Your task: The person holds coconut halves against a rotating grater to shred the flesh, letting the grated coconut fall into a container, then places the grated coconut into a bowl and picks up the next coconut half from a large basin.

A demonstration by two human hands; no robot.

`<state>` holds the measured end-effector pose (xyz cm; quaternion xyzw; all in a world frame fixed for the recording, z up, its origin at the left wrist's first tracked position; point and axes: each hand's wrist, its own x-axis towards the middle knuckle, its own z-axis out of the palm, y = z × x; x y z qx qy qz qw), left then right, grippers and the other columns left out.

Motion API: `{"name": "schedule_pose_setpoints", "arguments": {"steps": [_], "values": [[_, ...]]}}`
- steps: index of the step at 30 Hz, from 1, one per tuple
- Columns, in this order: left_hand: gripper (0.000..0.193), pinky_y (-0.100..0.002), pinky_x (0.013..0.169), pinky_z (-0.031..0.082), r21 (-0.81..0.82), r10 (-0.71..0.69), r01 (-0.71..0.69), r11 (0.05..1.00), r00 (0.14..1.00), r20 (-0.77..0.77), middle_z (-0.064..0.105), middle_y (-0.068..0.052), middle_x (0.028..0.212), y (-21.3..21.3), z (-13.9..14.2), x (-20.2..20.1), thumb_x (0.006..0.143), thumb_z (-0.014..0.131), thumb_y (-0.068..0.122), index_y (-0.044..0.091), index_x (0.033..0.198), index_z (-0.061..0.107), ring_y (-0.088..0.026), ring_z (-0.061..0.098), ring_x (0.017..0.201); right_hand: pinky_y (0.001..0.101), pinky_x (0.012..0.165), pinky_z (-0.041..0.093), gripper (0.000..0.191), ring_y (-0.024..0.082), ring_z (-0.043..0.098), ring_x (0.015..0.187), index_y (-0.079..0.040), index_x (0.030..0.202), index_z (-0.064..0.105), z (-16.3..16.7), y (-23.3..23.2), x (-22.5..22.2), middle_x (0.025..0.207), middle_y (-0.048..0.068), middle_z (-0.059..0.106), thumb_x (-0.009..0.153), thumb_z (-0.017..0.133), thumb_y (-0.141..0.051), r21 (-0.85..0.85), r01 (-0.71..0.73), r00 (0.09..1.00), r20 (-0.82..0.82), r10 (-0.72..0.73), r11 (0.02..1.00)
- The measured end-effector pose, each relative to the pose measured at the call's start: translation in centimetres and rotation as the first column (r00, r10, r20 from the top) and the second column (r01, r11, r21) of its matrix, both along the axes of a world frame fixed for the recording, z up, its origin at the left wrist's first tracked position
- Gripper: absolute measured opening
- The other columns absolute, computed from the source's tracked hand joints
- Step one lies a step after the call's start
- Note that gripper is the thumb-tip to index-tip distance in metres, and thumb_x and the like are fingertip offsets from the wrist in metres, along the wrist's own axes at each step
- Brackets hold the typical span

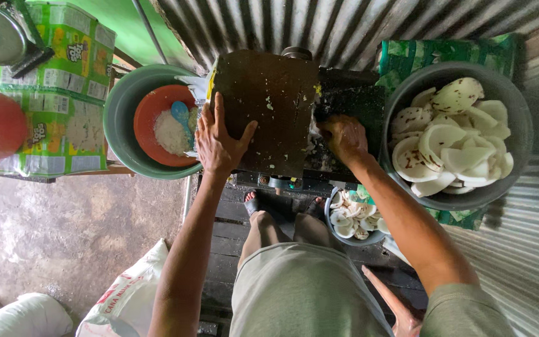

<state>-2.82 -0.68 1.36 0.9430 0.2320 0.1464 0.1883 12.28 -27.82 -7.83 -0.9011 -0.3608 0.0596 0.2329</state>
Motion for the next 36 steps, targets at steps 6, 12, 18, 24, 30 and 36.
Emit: {"name": "schedule_pose_setpoints", "arguments": {"steps": [6, 12, 18, 24, 30, 36], "values": [[0.101, -0.055, 0.105, 0.044, -0.003, -0.005, 0.005, 1.000, 1.000, 0.005, 0.047, -0.033, 0.148, -0.1, -0.1, 0.0, 0.088, 0.077, 0.062, 0.005, 0.160, 0.034, -0.049, 0.051, 0.130, 0.0476, 0.084, 0.056, 0.024, 0.035, 0.070, 0.096, -0.015, 0.101, 0.082, 0.0, 0.2, 0.1, 0.099, 0.011, 0.075, 0.081, 0.072, -0.007, 0.027, -0.010, 0.997, 0.081, 0.007, 1.000], [0.102, -0.055, 0.105, 0.045, -0.003, -0.011, 0.011, 1.000, 1.000, 0.010, 0.047, -0.033, 0.147, 0.0, 0.1, 0.0, 0.087, 0.078, 0.061, 0.004, 0.159, 0.034, -0.049, 0.052, 0.129, 0.0484, 0.085, 0.056, 0.025, 0.035, 0.070, 0.096, -0.014, 0.103, 0.082, 0.1, 0.5, 0.1, 0.100, 0.012, 0.075, 0.083, 0.070, -0.005, 0.063, -0.009, 0.998, 0.061, 0.005, 0.998], [0.102, -0.054, 0.103, 0.046, 0.003, -0.010, 0.010, 1.000, 1.000, 0.020, 0.048, -0.033, 0.147, -0.1, 0.1, 0.0, 0.087, 0.078, 0.060, 0.004, 0.159, 0.034, -0.048, 0.052, 0.129, 0.0486, 0.083, 0.056, 0.027, 0.036, 0.070, 0.097, -0.014, 0.102, 0.081, -0.2, 0.8, 0.4, 0.100, 0.012, 0.075, 0.080, 0.069, -0.005, 0.033, 0.018, 0.999, 0.030, -0.019, 0.999], [0.102, -0.054, 0.104, 0.045, 0.002, -0.002, 0.002, 1.000, 1.000, 0.020, 0.049, -0.032, 0.146, -0.1, 0.2, 0.0, 0.087, 0.079, 0.060, 0.004, 0.159, 0.035, -0.048, 0.053, 0.129, 0.0489, 0.082, 0.056, 0.027, 0.036, 0.070, 0.099, -0.015, 0.103, 0.082, -1.5, 0.9, 0.6, 0.102, 0.012, 0.075, 0.082, 0.068, -0.005, 0.051, 0.046, 0.998, 0.037, -0.048, 0.998], [0.102, -0.054, 0.104, 0.045, 0.019, -0.006, 0.006, 1.000, 1.000, 0.025, 0.049, -0.033, 0.146, 0.0, 0.1, 0.0, 0.086, 0.080, 0.060, 0.003, 0.159, 0.035, -0.049, 0.052, 0.130, 0.0493, 0.082, 0.056, 0.025, 0.037, 0.070, 0.099, -0.017, 0.103, 0.082, -1.7, 1.4, 0.9, 0.103, 0.013, 0.075, 0.086, 0.067, -0.007, 0.033, 0.086, 0.996, 0.010, -0.086, 0.996], [0.102, -0.054, 0.103, 0.046, 0.011, -0.007, 0.007, 1.000, 1.000, 0.027, 0.048, -0.033, 0.146, 0.2, -0.2, 0.0, 0.086, 0.080, 0.060, 0.003, 0.158, 0.035, -0.050, 0.052, 0.130, 0.0501, 0.083, 0.055, 0.025, 0.037, 0.070, 0.099, -0.019, 0.103, 0.082, -1.0, 1.8, 0.8, 0.104, 0.013, 0.075, 0.086, 0.068, -0.008, -0.015, 0.125, 0.991, -0.053, -0.125, 0.992]]}}
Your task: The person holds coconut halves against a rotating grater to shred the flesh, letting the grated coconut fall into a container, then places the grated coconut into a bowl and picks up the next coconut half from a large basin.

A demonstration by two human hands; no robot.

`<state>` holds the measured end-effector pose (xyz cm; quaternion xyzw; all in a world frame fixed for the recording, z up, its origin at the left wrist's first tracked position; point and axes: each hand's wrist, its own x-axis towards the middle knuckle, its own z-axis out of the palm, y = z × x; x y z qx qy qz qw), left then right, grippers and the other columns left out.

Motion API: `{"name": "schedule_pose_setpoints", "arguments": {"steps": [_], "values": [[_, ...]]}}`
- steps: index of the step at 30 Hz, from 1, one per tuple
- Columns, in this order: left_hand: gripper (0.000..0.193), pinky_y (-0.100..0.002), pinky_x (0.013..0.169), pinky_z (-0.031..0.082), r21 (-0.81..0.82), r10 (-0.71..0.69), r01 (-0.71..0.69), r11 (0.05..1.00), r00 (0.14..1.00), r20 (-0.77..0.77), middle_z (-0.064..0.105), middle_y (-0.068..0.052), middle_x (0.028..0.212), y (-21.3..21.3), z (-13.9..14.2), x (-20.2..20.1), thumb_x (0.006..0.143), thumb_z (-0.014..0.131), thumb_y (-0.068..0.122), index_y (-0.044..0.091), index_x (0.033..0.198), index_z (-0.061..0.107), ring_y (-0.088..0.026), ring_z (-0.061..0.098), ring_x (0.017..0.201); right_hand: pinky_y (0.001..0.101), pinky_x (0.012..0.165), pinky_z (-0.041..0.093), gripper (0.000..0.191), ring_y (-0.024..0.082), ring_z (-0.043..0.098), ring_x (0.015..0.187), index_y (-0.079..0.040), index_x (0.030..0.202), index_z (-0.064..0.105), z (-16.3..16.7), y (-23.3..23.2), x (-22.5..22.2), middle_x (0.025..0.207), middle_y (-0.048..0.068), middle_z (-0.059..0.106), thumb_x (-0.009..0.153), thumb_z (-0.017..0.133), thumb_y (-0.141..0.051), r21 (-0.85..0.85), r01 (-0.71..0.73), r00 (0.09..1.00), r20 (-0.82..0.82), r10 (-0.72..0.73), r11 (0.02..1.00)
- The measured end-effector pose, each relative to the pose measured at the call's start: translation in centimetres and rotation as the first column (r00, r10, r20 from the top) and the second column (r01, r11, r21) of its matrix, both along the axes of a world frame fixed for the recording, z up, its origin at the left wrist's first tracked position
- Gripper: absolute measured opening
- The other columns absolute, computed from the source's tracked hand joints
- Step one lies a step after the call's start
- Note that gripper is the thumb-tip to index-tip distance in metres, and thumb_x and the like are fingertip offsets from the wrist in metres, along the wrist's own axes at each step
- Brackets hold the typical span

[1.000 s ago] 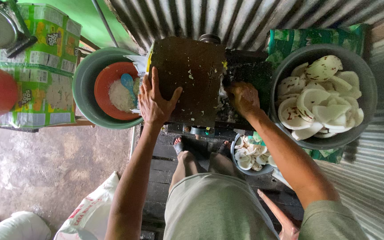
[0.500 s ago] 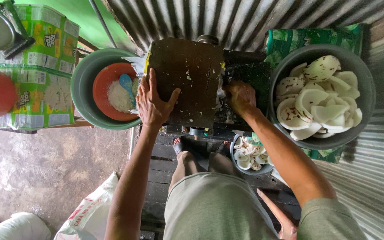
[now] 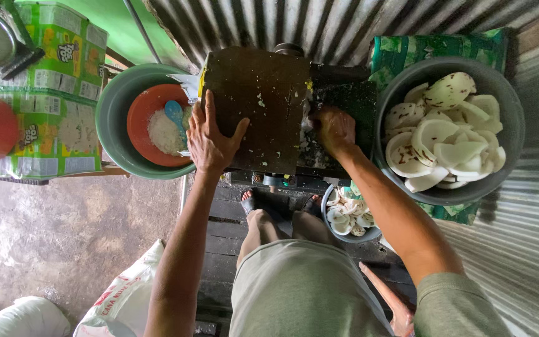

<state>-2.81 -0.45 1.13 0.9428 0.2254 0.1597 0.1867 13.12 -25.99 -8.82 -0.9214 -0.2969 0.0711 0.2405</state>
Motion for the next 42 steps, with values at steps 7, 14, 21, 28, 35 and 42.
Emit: {"name": "schedule_pose_setpoints", "arguments": {"steps": [7, 14, 21, 28, 35, 42], "values": [[0.100, -0.054, 0.107, 0.045, 0.015, -0.003, 0.002, 1.000, 1.000, 0.024, 0.049, -0.033, 0.146, 0.0, -0.2, -0.1, 0.088, 0.080, 0.060, 0.005, 0.159, 0.036, -0.050, 0.051, 0.132, 0.0495, 0.082, 0.056, 0.021, 0.037, 0.071, 0.098, -0.018, 0.098, 0.081, 0.1, 0.1, 0.0, 0.106, 0.011, 0.076, 0.085, 0.067, -0.011, 0.046, 0.042, 0.999, -0.016, -0.042, 0.998], [0.102, -0.054, 0.105, 0.045, 0.005, -0.004, 0.004, 1.000, 1.000, 0.018, 0.048, -0.033, 0.146, 0.1, -0.4, 0.0, 0.086, 0.081, 0.059, 0.004, 0.159, 0.035, -0.050, 0.051, 0.131, 0.0508, 0.078, 0.056, 0.018, 0.039, 0.071, 0.091, -0.019, 0.095, 0.081, 0.2, 0.5, 0.2, 0.102, 0.013, 0.075, 0.085, 0.066, -0.017, 0.028, 0.050, 0.999, -0.010, -0.050, 0.998], [0.102, -0.054, 0.107, 0.045, 0.016, -0.003, 0.003, 1.000, 0.999, 0.034, 0.048, -0.033, 0.147, 0.0, -0.4, 0.0, 0.086, 0.081, 0.059, 0.004, 0.159, 0.036, -0.050, 0.051, 0.132, 0.0493, 0.079, 0.057, 0.020, 0.037, 0.072, 0.091, -0.020, 0.095, 0.081, 0.6, 0.7, 0.0, 0.104, 0.010, 0.077, 0.084, 0.064, -0.016, 0.045, 0.037, 0.999, -0.008, -0.037, 0.998], [0.100, -0.054, 0.105, 0.045, 0.015, 0.005, -0.005, 1.000, 1.000, 0.014, 0.051, -0.029, 0.146, 0.3, 0.0, -0.1, 0.086, 0.082, 0.058, 0.005, 0.158, 0.038, -0.047, 0.053, 0.130, 0.0499, 0.078, 0.056, 0.021, 0.038, 0.071, 0.093, -0.019, 0.100, 0.082, 0.1, 1.4, 0.4, 0.103, 0.015, 0.075, 0.089, 0.064, -0.016, -0.006, 0.045, 0.999, -0.026, -0.045, 0.999], [0.100, -0.053, 0.105, 0.046, 0.080, -0.028, 0.024, 0.996, 0.999, 0.044, 0.052, -0.028, 0.146, 0.7, 0.2, -0.5, 0.088, 0.084, 0.057, 0.003, 0.159, 0.039, -0.046, 0.055, 0.130, 0.0429, 0.078, 0.057, 0.009, 0.033, 0.072, 0.090, -0.009, 0.098, 0.078, 1.6, -2.2, -0.7, 0.097, 0.013, 0.075, 0.094, 0.074, -0.016, 0.294, 0.002, 0.999, 0.048, -0.017, 0.956], [0.099, -0.053, 0.103, 0.047, 0.056, -0.011, 0.010, 0.998, 1.000, 0.026, 0.053, -0.026, 0.145, 0.8, 0.0, -0.6, 0.087, 0.084, 0.056, 0.003, 0.158, 0.041, -0.045, 0.055, 0.129, 0.0427, 0.079, 0.055, 0.016, 0.029, 0.072, 0.091, -0.010, 0.110, 0.076, 0.5, -22.5, 5.0, 0.099, 0.010, 0.075, 0.094, 0.071, -0.013, 0.038, 0.377, 0.926, -0.016, -0.377, 0.925]]}}
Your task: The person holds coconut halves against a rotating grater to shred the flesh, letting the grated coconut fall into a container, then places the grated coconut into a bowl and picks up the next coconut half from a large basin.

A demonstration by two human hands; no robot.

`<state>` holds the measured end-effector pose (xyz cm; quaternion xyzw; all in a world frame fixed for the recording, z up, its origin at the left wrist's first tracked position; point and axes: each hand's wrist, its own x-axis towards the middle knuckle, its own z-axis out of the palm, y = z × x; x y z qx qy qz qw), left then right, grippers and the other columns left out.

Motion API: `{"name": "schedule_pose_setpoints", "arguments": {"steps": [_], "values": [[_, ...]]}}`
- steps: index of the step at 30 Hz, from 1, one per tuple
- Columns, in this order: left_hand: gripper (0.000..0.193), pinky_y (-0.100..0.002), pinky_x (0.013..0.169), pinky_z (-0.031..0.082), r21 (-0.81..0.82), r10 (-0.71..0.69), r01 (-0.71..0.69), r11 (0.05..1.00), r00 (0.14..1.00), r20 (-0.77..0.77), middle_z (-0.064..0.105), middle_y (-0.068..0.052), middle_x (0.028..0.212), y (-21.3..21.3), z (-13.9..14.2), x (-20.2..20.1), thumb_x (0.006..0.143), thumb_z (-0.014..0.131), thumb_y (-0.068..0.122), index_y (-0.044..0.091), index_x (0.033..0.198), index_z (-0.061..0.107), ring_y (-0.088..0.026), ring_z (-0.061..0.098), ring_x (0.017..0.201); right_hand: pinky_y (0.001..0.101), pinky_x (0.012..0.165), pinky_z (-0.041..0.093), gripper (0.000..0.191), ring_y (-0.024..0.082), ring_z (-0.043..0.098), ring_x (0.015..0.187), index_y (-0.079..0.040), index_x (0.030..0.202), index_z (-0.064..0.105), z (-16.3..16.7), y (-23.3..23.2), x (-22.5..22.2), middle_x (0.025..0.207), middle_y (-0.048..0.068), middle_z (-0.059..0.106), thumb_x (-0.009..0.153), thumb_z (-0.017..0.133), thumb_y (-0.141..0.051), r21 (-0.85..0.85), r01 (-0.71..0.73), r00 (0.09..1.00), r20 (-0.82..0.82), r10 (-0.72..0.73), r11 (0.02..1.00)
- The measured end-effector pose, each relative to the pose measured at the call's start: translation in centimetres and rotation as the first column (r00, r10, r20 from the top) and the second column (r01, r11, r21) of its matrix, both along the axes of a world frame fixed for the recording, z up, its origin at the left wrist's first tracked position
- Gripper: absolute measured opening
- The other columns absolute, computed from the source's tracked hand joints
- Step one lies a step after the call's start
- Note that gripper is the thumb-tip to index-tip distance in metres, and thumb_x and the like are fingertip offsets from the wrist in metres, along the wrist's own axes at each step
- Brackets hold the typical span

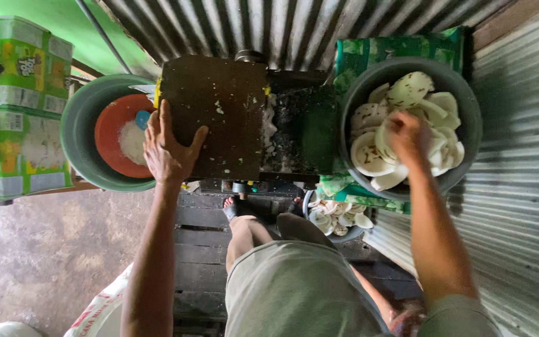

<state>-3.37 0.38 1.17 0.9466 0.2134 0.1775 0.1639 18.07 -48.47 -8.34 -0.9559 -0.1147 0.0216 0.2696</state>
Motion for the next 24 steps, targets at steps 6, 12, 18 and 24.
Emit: {"name": "schedule_pose_setpoints", "arguments": {"steps": [6, 12, 18, 24], "values": [[0.097, -0.053, 0.106, 0.046, 0.020, -0.005, 0.005, 1.000, 1.000, 0.006, 0.054, -0.025, 0.145, 0.5, 0.1, -0.2, 0.089, 0.084, 0.056, 0.004, 0.159, 0.042, -0.045, 0.055, 0.130, 0.0566, 0.098, 0.048, 0.052, 0.035, 0.060, 0.119, -0.020, 0.124, 0.072, -0.3, -10.1, -0.7, 0.125, 0.009, 0.068, 0.072, 0.081, -0.017, -0.388, -0.243, 0.969, -0.139, 0.204, 0.889], [0.095, -0.053, 0.106, 0.046, 0.043, 0.006, -0.006, 0.999, 1.000, 0.006, 0.055, -0.025, 0.145, 0.5, 0.0, 0.0, 0.090, 0.084, 0.056, 0.004, 0.159, 0.043, -0.045, 0.055, 0.130, 0.0537, 0.108, 0.045, 0.062, 0.029, 0.048, 0.139, -0.028, 0.135, 0.065, -1.2, -10.9, -0.4, 0.141, -0.001, 0.062, 0.075, 0.076, -0.012, -0.512, -0.376, 0.923, -0.136, 0.360, 0.772], [0.096, -0.053, 0.104, 0.046, 0.048, 0.034, -0.033, 0.998, 0.999, -0.002, 0.055, -0.026, 0.144, 0.5, -0.3, 0.0, 0.088, 0.085, 0.056, 0.004, 0.157, 0.044, -0.045, 0.055, 0.128, 0.0442, 0.110, 0.050, 0.061, 0.026, 0.059, 0.123, -0.027, 0.138, 0.067, -0.6, -10.0, 1.3, 0.131, 0.002, 0.069, 0.077, 0.071, -0.017, -0.594, -0.505, 0.839, -0.169, 0.517, 0.626], [0.094, -0.052, 0.105, 0.047, 0.020, 0.001, -0.002, 1.000, 0.999, 0.050, 0.055, -0.025, 0.145, 0.1, -0.5, 0.3, 0.090, 0.083, 0.056, 0.005, 0.158, 0.042, -0.044, 0.056, 0.129, 0.0399, 0.092, 0.058, 0.056, 0.025, 0.072, 0.106, -0.023, 0.135, 0.066, 1.3, -11.3, 2.2, 0.114, 0.003, 0.076, 0.083, 0.076, -0.040, -0.560, -0.598, 0.792, -0.303, 0.530, 0.573]]}}
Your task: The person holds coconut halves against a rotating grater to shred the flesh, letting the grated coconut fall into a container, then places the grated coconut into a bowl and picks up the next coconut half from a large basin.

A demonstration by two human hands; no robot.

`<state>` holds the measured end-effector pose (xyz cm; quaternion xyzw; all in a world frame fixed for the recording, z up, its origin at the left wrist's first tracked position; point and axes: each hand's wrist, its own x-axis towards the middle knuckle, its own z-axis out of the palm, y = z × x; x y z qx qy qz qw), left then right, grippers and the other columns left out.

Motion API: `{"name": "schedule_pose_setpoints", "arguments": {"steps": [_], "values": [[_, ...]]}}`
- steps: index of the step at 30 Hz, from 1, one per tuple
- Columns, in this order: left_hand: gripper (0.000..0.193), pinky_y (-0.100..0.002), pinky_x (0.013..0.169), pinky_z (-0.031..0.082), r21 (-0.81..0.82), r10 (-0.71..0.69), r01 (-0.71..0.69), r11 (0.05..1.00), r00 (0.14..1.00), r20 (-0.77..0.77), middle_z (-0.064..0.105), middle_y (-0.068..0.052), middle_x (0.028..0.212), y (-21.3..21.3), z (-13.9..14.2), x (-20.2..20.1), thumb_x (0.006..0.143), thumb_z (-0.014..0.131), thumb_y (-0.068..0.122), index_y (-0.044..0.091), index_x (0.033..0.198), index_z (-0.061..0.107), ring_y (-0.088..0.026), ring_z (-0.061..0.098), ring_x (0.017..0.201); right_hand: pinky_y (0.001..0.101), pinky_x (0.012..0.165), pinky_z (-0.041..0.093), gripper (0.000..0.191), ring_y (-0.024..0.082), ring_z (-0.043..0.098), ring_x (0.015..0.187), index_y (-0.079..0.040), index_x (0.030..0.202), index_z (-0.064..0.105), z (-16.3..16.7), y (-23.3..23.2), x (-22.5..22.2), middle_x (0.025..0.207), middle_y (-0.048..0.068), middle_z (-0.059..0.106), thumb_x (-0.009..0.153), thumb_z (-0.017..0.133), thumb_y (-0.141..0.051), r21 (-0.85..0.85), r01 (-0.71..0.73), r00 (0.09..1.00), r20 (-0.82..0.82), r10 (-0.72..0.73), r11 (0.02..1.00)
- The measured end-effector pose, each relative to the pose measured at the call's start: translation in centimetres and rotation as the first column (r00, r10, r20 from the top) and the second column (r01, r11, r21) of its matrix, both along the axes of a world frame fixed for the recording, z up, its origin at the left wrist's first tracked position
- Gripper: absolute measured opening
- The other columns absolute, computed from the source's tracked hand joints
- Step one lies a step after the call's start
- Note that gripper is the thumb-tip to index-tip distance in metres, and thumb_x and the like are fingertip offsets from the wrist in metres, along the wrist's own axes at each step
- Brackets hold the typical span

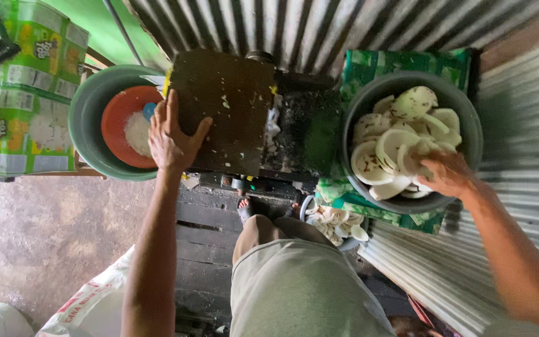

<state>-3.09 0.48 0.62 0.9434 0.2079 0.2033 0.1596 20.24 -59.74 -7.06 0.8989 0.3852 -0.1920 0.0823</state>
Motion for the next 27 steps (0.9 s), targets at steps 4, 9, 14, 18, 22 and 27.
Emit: {"name": "schedule_pose_setpoints", "arguments": {"steps": [4, 9, 14, 18, 22, 27], "values": [[0.094, -0.052, 0.103, 0.048, -0.016, 0.010, -0.010, 1.000, 1.000, -0.003, 0.054, -0.025, 0.145, -0.4, 0.0, -0.1, 0.088, 0.083, 0.055, 0.004, 0.157, 0.043, -0.044, 0.056, 0.128, 0.0414, 0.088, 0.060, 0.050, 0.025, 0.076, 0.092, -0.015, 0.122, 0.071, -1.9, -0.8, -2.6, 0.108, 0.008, 0.078, 0.083, 0.078, -0.046, 0.175, 0.106, 0.989, -0.118, -0.086, 0.979], [0.095, -0.053, 0.102, 0.047, -0.014, 0.014, -0.014, 1.000, 1.000, -0.006, 0.053, -0.027, 0.146, -0.4, 0.0, -0.1, 0.088, 0.083, 0.055, 0.004, 0.157, 0.043, -0.045, 0.055, 0.128, 0.0400, 0.084, 0.060, 0.031, 0.027, 0.076, 0.092, -0.017, 0.117, 0.075, -1.5, -0.6, -5.7, 0.105, 0.011, 0.079, 0.090, 0.074, -0.031, 0.345, 0.233, 0.968, 0.011, -0.252, 0.909], [0.097, -0.053, 0.102, 0.048, -0.015, 0.015, -0.015, 1.000, 1.000, -0.027, 0.052, -0.030, 0.143, -0.5, -0.2, 0.1, 0.087, 0.082, 0.056, 0.003, 0.157, 0.041, -0.047, 0.055, 0.127, 0.0398, 0.077, 0.059, 0.036, 0.025, 0.075, 0.086, -0.008, 0.128, 0.071, 4.0, 3.1, -7.5, 0.099, 0.016, 0.076, 0.097, 0.076, -0.025, 0.411, 0.581, 0.811, -0.220, -0.542, 0.703], [0.096, -0.054, 0.102, 0.048, -0.018, 0.001, -0.001, 1.000, 1.000, -0.017, 0.053, -0.030, 0.143, -0.5, -0.3, 0.1, 0.088, 0.081, 0.057, 0.004, 0.157, 0.041, -0.048, 0.054, 0.128, 0.0319, 0.091, 0.058, 0.053, 0.016, 0.067, 0.100, -0.009, 0.149, 0.060, 7.7, 8.2, -7.7, 0.111, 0.011, 0.069, 0.098, 0.070, -0.010, 0.646, 0.652, 0.757, -0.578, -0.305, 0.396], [0.097, -0.054, 0.101, 0.048, -0.025, 0.009, -0.009, 1.000, 1.000, -0.024, 0.052, -0.030, 0.144, -0.5, -0.5, 0.1, 0.089, 0.080, 0.059, 0.005, 0.158, 0.040, -0.049, 0.054, 0.128, 0.0295, 0.103, 0.053, 0.051, 0.014, 0.064, 0.120, -0.009, 0.148, 0.057, 6.4, 16.5, -6.8, 0.141, 0.007, 0.063, 0.097, 0.064, -0.004, 0.632, 0.705, 0.681, -0.730, -0.057, 0.321], [0.096, -0.055, 0.102, 0.047, -0.026, 0.008, -0.009, 1.000, 0.999, -0.036, 0.051, -0.031, 0.144, -0.7, -0.5, 0.3, 0.090, 0.078, 0.061, 0.006, 0.159, 0.038, -0.049, 0.053, 0.128, 0.0304, 0.104, 0.051, 0.042, 0.015, 0.064, 0.123, -0.009, 0.145, 0.061, 1.6, 24.6, -4.5, 0.142, 0.009, 0.066, 0.102, 0.062, -0.007, 0.685, 0.634, 0.746, -0.664, -0.050, 0.358]]}}
